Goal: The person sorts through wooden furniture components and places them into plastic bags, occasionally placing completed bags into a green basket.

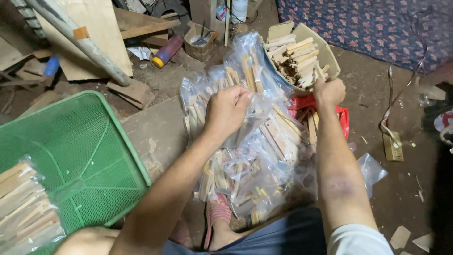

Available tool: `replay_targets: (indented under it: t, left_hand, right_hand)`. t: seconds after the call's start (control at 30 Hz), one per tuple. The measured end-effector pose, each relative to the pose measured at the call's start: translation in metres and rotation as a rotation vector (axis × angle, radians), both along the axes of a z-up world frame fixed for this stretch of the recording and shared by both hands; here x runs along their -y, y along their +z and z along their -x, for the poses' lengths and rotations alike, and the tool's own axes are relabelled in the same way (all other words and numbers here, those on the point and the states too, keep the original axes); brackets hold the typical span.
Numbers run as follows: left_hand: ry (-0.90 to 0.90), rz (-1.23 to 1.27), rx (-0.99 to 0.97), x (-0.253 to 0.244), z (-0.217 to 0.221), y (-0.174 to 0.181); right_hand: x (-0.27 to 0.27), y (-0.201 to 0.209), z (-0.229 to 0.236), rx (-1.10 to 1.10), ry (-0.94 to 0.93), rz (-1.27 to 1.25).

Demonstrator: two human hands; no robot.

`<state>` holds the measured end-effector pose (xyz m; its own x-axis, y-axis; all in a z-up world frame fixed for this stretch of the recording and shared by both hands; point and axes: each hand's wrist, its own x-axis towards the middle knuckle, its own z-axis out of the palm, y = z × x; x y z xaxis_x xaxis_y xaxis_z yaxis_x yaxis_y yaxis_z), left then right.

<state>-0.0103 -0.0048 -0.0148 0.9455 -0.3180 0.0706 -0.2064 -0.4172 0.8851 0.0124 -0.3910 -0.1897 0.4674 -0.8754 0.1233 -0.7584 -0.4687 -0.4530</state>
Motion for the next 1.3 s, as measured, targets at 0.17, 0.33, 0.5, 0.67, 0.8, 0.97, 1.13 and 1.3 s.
replay_targets:
  t: [0.17,0.33,0.5,0.67,0.8,0.97,1.13,1.3]
  left_hand:
    - [-0.070,0.079,0.160,-0.008,-0.001,0.009]
    - [-0.079,0.087,0.128,-0.003,0.004,0.008]
    - [-0.094,0.087,0.166,0.004,0.006,0.002]
    - [-0.133,0.152,0.176,0.005,0.016,0.002]
    - [-0.068,0.060,0.093,0.010,0.016,-0.005]
    - [-0.074,0.076,0.102,0.009,0.016,-0.014]
    - [-0.038,0.128,0.079,0.001,0.006,-0.021]
    - [-0.020,0.193,0.046,0.003,0.003,-0.021]
  right_hand:
    - [-0.011,0.072,0.069,0.892,0.486,-0.342]
    - [-0.079,0.195,0.138,0.677,0.927,-0.280]
    - [-0.168,0.260,0.137,0.371,1.274,0.138]
    - [-0.197,0.225,0.104,0.142,1.433,0.305]
    - [-0.193,0.170,0.078,-0.041,1.415,0.332]
    - [-0.188,0.132,0.067,-0.303,1.285,0.393]
    - [-0.196,0.187,0.112,0.284,1.198,-0.162]
    - [-0.205,0.087,0.113,0.593,1.088,-0.626]
